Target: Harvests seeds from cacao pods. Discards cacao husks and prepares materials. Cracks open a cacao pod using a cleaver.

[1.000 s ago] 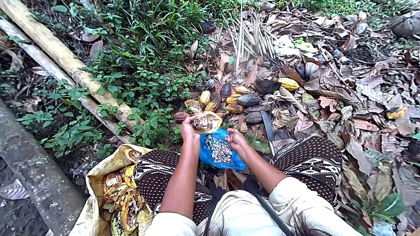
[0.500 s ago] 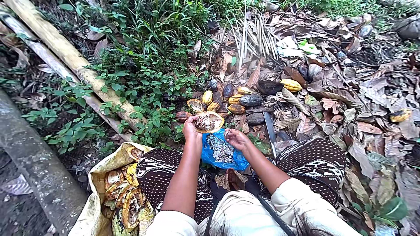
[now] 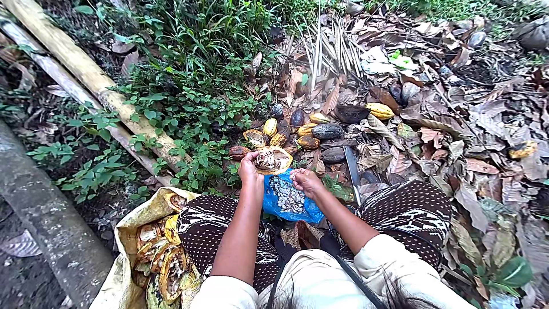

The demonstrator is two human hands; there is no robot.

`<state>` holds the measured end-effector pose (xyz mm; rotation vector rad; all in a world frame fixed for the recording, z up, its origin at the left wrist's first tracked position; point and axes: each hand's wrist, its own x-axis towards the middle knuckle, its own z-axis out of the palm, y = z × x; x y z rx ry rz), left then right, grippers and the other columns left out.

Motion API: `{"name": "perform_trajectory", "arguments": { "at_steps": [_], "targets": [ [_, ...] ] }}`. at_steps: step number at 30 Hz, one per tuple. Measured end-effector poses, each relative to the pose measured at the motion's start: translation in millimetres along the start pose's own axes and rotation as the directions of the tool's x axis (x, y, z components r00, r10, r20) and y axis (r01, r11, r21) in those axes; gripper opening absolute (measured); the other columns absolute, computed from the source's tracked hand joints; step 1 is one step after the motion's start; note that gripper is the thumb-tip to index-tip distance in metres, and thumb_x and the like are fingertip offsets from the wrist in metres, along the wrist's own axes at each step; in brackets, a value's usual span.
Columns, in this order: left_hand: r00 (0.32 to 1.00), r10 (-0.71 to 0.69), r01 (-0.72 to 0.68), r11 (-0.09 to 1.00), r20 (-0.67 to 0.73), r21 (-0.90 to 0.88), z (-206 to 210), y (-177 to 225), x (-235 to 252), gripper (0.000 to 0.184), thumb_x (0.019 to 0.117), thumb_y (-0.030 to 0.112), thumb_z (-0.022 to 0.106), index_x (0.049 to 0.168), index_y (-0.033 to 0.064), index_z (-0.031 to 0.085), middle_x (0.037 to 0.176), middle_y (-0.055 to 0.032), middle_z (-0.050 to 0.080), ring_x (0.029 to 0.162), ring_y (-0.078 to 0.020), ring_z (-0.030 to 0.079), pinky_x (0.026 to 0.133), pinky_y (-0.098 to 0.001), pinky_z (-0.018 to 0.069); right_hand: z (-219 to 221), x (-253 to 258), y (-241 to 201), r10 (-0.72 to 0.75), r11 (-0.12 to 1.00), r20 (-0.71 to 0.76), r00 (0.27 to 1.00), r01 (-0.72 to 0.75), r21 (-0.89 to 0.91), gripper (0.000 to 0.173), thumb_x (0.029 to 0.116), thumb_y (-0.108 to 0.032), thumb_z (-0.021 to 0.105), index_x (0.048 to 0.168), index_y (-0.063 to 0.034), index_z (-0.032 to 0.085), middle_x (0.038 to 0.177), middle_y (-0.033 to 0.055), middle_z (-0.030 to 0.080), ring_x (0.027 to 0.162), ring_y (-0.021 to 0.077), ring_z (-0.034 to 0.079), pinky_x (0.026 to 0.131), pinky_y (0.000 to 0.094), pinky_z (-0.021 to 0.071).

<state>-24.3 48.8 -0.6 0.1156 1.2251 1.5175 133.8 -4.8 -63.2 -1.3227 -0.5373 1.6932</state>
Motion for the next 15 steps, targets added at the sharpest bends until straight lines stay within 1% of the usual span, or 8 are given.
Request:
{"name": "perform_trajectory", "arguments": {
  "at_steps": [3,4,6,9,15],
  "targets": [
    [1.0,-0.004,0.004,1.0,0.0,-0.001,0.3,-0.2,-0.2,0.022,0.0893,0.002,0.06,0.111,-0.0003,0.059,0.099,-0.0171,0.064,0.089,-0.0265,0.065,0.078,-0.0458,0.0563,1.0,-1.3,1.6,0.027,0.999,-0.004,1.0,-0.027,-0.031,0.008,0.101,0.004,0.052,0.103,0.0028,0.06,0.062,-0.0002,0.049,0.045,0.004,0.04,0.042,0.0172,0.0336],
    [1.0,-0.004,0.004,1.0,0.0,-0.004,-0.1,-0.3,0.1,0.022,0.0893,0.002,0.06,0.111,-0.0004,0.059,0.099,-0.0173,0.064,0.089,-0.0267,0.065,0.078,-0.0461,0.0564,1.5,-1.5,2.4,0.046,0.998,-0.004,0.999,-0.047,-0.041,0.007,0.101,0.004,0.052,0.101,0.0021,0.059,0.061,-0.0012,0.046,0.044,0.0037,0.038,0.042,0.0172,0.0319],
    [1.0,-0.003,0.003,1.0,0.004,-0.012,-0.6,0.1,0.1,0.023,0.0892,0.002,0.06,0.112,-0.0005,0.058,0.099,-0.0173,0.064,0.089,-0.0265,0.065,0.078,-0.0457,0.0564,2.7,-1.6,5.0,0.075,0.995,-0.01,0.997,-0.075,-0.059,0.006,0.1012,0.003,0.053,0.099,0.0017,0.059,0.061,-0.0021,0.044,0.043,0.0032,0.034,0.041,0.0174,0.0298],
    [1.0,0.004,-0.004,1.0,0.01,-0.02,-0.7,0.3,-0.1,0.022,0.0897,0.001,0.059,0.112,-0.0003,0.058,0.099,-0.017,0.064,0.089,-0.0261,0.065,0.078,-0.0453,0.0565,4.0,-2.3,7.4,0.1,0.992,-0.012,0.995,-0.101,-0.08,0.006,0.1028,0.0,0.053,0.099,0.0013,0.058,0.061,-0.0023,0.043,0.043,0.0031,0.032,0.041,0.0174,0.029],
    [1.0,0.001,-0.001,1.0,0.001,-0.016,-0.6,0.2,-0.1,0.021,0.0899,0.002,0.06,0.11,-0.0008,0.058,0.097,-0.0171,0.064,0.087,-0.0259,0.065,0.077,-0.0449,0.0565,4.8,-1.6,8.9,0.132,0.988,-0.022,0.991,-0.133,-0.081,0.007,0.1037,-0.001,0.052,0.096,-0.0011,0.053,0.061,-0.0022,0.04,0.042,0.0035,0.032,0.04,0.017,0.0294]
  ]
}}
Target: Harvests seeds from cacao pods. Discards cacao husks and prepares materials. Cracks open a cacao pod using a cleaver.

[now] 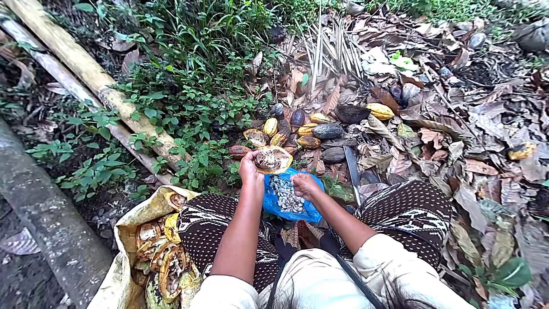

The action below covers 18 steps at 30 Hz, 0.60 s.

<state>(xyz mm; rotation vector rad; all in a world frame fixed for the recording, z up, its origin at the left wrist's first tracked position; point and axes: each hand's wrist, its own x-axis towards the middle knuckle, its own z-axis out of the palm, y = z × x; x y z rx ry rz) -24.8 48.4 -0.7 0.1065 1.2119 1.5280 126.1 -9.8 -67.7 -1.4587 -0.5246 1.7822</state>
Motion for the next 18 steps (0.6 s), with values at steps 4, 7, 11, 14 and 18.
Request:
{"name": "perform_trajectory", "arguments": {
  "at_steps": [4,7,11,14,18],
  "targets": [
    [1.0,0.007,-0.007,1.0,0.009,0.005,2,0,-1,0.02,0.0902,0.003,0.06,0.11,-0.0013,0.059,0.098,-0.0172,0.064,0.088,-0.0262,0.065,0.078,-0.0456,0.0563,0,-1,0,-0.003,0.999,-0.025,1.0,0.002,-0.035,0.005,0.1038,-0.002,0.051,0.099,-0.001,0.053,0.061,-0.0024,0.038,0.042,0.004,0.031,0.04,0.0173,0.0301],
    [1.0,0.011,-0.011,1.0,0.0,-0.02,3,3,-5,0.023,0.0896,0.002,0.061,0.112,-0.0013,0.058,0.099,-0.0175,0.064,0.088,-0.0268,0.065,0.078,-0.046,0.0566,-7,-2,-4,-0.136,0.987,-0.058,0.989,0.13,-0.099,0.008,0.1056,-0.005,0.051,0.11,0.001,0.054,0.069,0.0012,0.046,0.047,0.0074,0.04,0.046,0.0219,0.0409],
    [1.0,-0.007,0.008,1.0,0.008,-0.028,2,6,-13,0.024,0.092,0.003,0.06,0.116,-0.0011,0.058,0.103,-0.0176,0.064,0.092,-0.0269,0.065,0.081,-0.0469,0.0559,-7,-20,-35,-0.584,0.789,-0.097,0.806,0.535,-0.303,0.022,0.0949,0.004,0.051,0.115,0.0056,0.059,0.096,0.0102,0.059,0.065,0.0111,0.054,0.058,0.0289,0.0499],
    [0.986,-0.138,0.145,0.986,0.09,-0.076,-1,1,-31,0.021,0.0982,0.012,0.053,0.117,0.0021,0.056,0.105,-0.0155,0.064,0.094,-0.0263,0.064,0.082,-0.0479,0.055,4,-43,-59,-0.832,0.427,0.096,0.547,0.74,-0.519,0.026,0.0861,0.004,0.052,0.108,0.0038,0.066,0.119,0.0198,0.057,0.106,0.0238,0.058,0.087,0.0367,0.0515],
    [0.926,-0.354,0.37,0.921,0.132,-0.125,-12,-4,-65,0.028,0.1015,0.027,0.048,0.12,0.009,0.057,0.112,-0.0153,0.064,0.102,-0.0314,0.064,0.082,-0.0564,0.0534,20,-55,-54,-0.795,-0.144,0.459,0.397,0.611,-0.778,0.021,0.0905,-0.008,0.06,0.105,-0.0003,0.073,0.119,0.0227,0.067,0.121,0.0444,0.058,0.098,0.0637,0.0436]
  ]
}}
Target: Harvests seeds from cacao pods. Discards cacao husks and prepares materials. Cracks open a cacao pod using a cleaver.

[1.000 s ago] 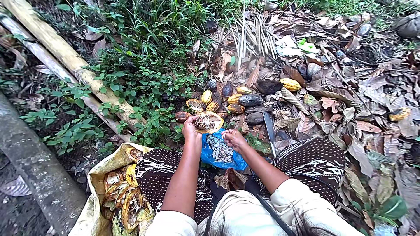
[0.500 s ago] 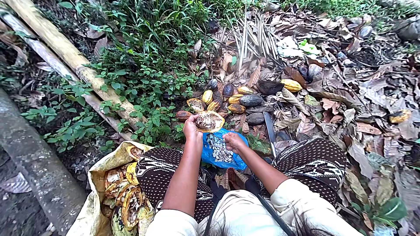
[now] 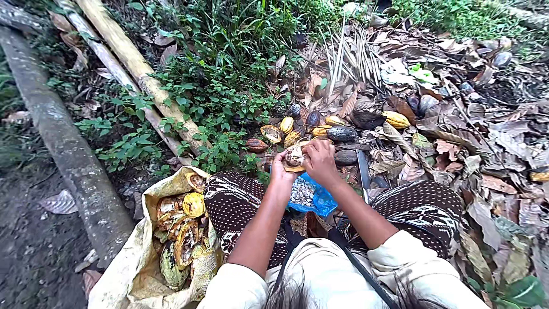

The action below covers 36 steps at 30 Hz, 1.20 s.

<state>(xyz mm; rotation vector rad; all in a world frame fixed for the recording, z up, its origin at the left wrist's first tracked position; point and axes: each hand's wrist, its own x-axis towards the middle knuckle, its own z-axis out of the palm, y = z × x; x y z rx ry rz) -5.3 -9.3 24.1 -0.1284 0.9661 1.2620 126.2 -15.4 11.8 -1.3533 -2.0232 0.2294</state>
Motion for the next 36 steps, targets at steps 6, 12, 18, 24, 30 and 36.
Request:
{"name": "perform_trajectory", "arguments": {
  "at_steps": [6,12,18,24,30,36],
  "targets": [
    [0.998,0.03,-0.027,0.998,0.053,-0.065,-11,24,-39,0.026,0.1024,0.028,0.048,0.119,0.0102,0.058,0.111,-0.0151,0.065,0.102,-0.0329,0.065,0.082,-0.0577,0.0543,-29,-4,-38,-0.249,0.952,-0.074,0.966,0.258,0.165,0.027,0.0972,-0.009,0.054,0.115,-0.0004,0.072,0.137,0.0235,0.06,0.133,0.044,0.051,0.112,0.06,0.0396],
    [0.992,0.106,-0.099,0.989,0.068,-0.106,-32,79,-109,0.032,0.1038,0.035,0.045,0.125,0.0121,0.053,0.12,-0.016,0.062,0.11,-0.0348,0.062,0.086,-0.0586,0.0538,-64,25,-82,-0.391,0.844,-0.183,0.902,0.43,0.32,0.035,0.1026,0.001,0.04,0.127,0.0052,0.065,0.133,0.0223,0.066,0.137,0.0364,0.054,0.118,0.0481,0.0399],
    [0.954,0.286,-0.297,0.938,-0.085,-0.18,-106,131,-151,0.049,0.104,0.048,0.042,0.14,0.0153,0.048,0.135,-0.0169,0.059,0.123,-0.038,0.059,0.094,-0.0613,0.0527,-64,23,-81,-0.411,0.817,-0.183,0.893,0.45,0.36,0.034,0.1027,-0.003,0.043,0.128,0.0044,0.064,0.141,0.025,0.059,0.136,0.0333,0.054,0.113,0.0438,0.045],
    [0.585,0.78,-0.507,0.566,-0.223,0.65,-271,164,-142,0.027,0.1033,0.01,0.046,0.125,-0.0002,0.058,0.109,-0.011,0.065,0.094,-0.0175,0.065,0.081,-0.0371,0.0569,-20,-3,13,0.082,0.976,0.382,0.92,-0.152,0.156,0.029,0.0987,0.002,0.052,0.123,0.0033,0.068,0.136,0.0264,0.059,0.128,0.0409,0.057,0.109,0.055,0.0464],
    [0.618,0.762,0.088,-0.309,0.191,0.947,-331,110,-156,0.036,0.1015,0.022,0.055,0.115,-0.0077,0.07,0.127,-0.0383,0.058,0.126,-0.0583,0.05,0.109,-0.0694,0.0339,54,-60,93,0.403,0.873,0.679,0.614,-0.481,-0.084,0.025,0.1004,-0.005,0.058,0.121,0.0021,0.07,0.127,0.0284,0.065,0.123,0.0456,0.061,0.106,0.0648,0.045],
    [0.769,0.639,0.236,-0.231,-0.036,0.944,-288,54,-101,0.064,0.0993,0.033,0.065,0.147,-0.0056,0.046,0.141,-0.0366,0.05,0.132,-0.0513,0.05,0.107,-0.0632,0.0413,71,-73,111,0.494,0.821,0.646,0.581,-0.556,-0.128,0.027,0.0999,-0.005,0.058,0.123,0.0032,0.069,0.129,0.0297,0.063,0.127,0.0469,0.057,0.108,0.0635,0.0429]
  ]
}}
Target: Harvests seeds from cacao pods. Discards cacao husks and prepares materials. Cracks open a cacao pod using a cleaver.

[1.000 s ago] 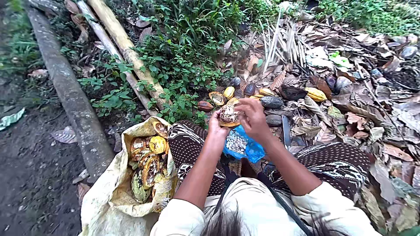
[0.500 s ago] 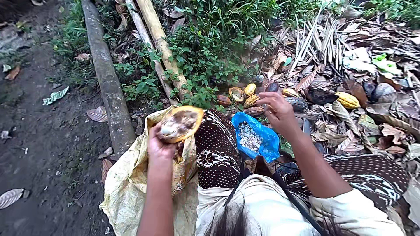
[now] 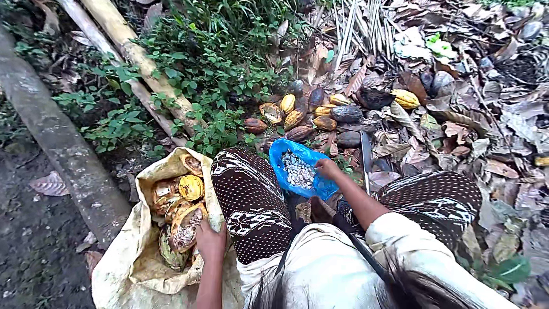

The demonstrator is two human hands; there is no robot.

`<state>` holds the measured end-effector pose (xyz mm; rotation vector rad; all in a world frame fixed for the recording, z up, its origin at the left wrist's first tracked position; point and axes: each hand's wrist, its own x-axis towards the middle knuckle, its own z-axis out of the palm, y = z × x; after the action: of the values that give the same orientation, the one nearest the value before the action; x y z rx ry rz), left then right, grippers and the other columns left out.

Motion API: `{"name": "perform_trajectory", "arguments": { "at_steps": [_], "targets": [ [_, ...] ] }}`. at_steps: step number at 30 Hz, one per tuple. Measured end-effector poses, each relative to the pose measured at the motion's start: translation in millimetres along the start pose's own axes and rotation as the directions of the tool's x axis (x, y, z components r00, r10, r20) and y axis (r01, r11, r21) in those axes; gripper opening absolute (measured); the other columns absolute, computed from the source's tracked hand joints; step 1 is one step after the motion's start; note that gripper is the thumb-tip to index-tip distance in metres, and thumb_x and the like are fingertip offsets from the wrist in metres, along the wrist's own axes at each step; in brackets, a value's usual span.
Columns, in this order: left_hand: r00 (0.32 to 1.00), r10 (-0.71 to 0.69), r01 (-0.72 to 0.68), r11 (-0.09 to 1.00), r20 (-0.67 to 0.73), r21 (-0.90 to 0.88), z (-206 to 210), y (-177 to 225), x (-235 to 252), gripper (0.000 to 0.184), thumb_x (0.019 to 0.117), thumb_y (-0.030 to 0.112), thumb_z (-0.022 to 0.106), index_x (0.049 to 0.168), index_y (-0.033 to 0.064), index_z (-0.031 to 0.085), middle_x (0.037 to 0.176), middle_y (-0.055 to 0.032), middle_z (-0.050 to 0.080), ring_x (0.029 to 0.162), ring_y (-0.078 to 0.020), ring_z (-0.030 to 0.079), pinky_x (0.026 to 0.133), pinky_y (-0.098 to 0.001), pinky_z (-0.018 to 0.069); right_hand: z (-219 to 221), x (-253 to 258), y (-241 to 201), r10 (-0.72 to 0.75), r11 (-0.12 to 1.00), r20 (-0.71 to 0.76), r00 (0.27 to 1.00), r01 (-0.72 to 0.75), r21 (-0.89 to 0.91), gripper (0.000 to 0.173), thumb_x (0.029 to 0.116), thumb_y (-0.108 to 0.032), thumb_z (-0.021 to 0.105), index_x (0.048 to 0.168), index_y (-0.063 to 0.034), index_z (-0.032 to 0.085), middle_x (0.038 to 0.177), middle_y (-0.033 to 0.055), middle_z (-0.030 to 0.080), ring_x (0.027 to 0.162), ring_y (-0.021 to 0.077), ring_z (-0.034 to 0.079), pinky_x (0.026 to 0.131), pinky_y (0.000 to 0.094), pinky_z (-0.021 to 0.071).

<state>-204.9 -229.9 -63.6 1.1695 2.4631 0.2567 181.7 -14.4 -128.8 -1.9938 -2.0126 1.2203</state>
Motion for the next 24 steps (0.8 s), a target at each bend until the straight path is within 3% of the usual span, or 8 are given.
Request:
{"name": "perform_trajectory", "arguments": {
  "at_steps": [2,4,6,8,11,15,19,24],
  "targets": [
    [0.987,-0.146,0.149,0.988,0.069,-0.043,5,19,15,0.058,0.1021,0.031,0.061,0.145,-0.0052,0.047,0.14,-0.0347,0.052,0.131,-0.0491,0.052,0.107,-0.0628,0.0417,0,3,10,0.102,0.995,-0.06,0.993,-0.101,0.008,0.027,0.0995,-0.007,0.058,0.123,0.0014,0.069,0.131,0.0295,0.062,0.126,0.0476,0.057,0.106,0.0651,0.0436],
    [0.983,-0.137,0.155,0.977,0.122,-0.146,5,27,27,0.042,0.1049,0.024,0.055,0.134,-0.0073,0.057,0.128,-0.0332,0.062,0.124,-0.0457,0.059,0.106,-0.0615,0.0423,1,6,20,0.132,0.991,-0.061,0.989,-0.133,-0.011,0.027,0.0996,-0.008,0.058,0.121,0.001,0.07,0.127,0.0289,0.065,0.123,0.0474,0.059,0.104,0.0667,0.0449],
    [0.996,-0.043,0.07,0.919,0.078,-0.388,-5,25,34,0.03,0.1022,0.015,0.057,0.12,-0.0084,0.063,0.111,-0.0264,0.067,0.105,-0.0336,0.065,0.096,-0.052,0.0492,6,4,23,0.046,0.998,0.003,0.999,-0.046,-0.034,0.025,0.1,-0.005,0.058,0.119,0.0021,0.071,0.122,0.0278,0.068,0.12,0.0467,0.063,0.103,0.0668,0.0458],
    [1.0,0.02,-0.022,0.781,-0.01,-0.624,-37,28,29,0.017,0.1006,0.01,0.059,0.109,-0.004,0.064,0.092,-0.0077,0.065,0.083,-0.0093,0.063,0.08,-0.0295,0.0536,21,3,19,-0.09,0.993,0.075,0.993,0.095,-0.07,0.022,0.0984,-0.002,0.06,0.115,0.0026,0.073,0.119,0.0262,0.069,0.117,0.0446,0.064,0.103,0.0641,0.0474],
    [0.989,0.14,-0.136,0.737,-0.047,-0.662,-64,26,8,0.013,0.0966,0.01,0.06,0.1,-0.0012,0.065,0.085,0.0019,0.064,0.078,-0.0003,0.061,0.076,-0.022,0.0526,48,6,14,-0.215,0.965,0.163,0.963,0.236,-0.116,0.025,0.0927,0.005,0.063,0.116,0.0021,0.072,0.126,0.0269,0.066,0.121,0.0449,0.061,0.105,0.0639,0.0473],
    [0.973,0.219,-0.137,0.787,0.066,-0.601,-67,18,5,0.016,0.0944,0.012,0.06,0.101,-0.0003,0.066,0.092,0.0005,0.064,0.082,-0.0005,0.06,0.077,-0.0214,0.052,68,9,5,-0.222,0.939,0.283,0.933,0.282,-0.196,0.037,0.0938,0.008,0.057,0.129,-0.0011,0.068,0.141,0.0218,0.06,0.133,0.0457,0.053,0.109,0.0635,0.0432],
    [0.938,0.232,-0.095,0.885,0.256,-0.456,-80,17,25,0.031,0.1046,0.022,0.049,0.118,-0.0012,0.064,0.077,0.0008,0.059,0.052,-0.0019,0.049,0.049,-0.0204,0.0441,80,21,-3,-0.206,0.898,0.439,0.875,0.347,-0.271,0.046,0.1007,0.001,0.052,0.146,-0.0062,0.056,0.159,0.016,0.045,0.14,0.0492,0.044,0.108,0.0683,0.04],
    [0.999,0.048,-0.044,0.781,-0.011,-0.623,-104,5,43,0.033,0.1067,0.021,0.044,0.127,-0.002,0.057,0.072,0.007,0.057,0.053,-0.0011,0.055,0.051,-0.0198,0.0513,95,29,5,-0.133,0.901,0.479,0.868,0.307,-0.307,0.043,0.1037,-0.002,0.049,0.147,-0.0013,0.052,0.157,0.0249,0.042,0.14,0.0505,0.043,0.108,0.0664,0.042]
  ]
}}
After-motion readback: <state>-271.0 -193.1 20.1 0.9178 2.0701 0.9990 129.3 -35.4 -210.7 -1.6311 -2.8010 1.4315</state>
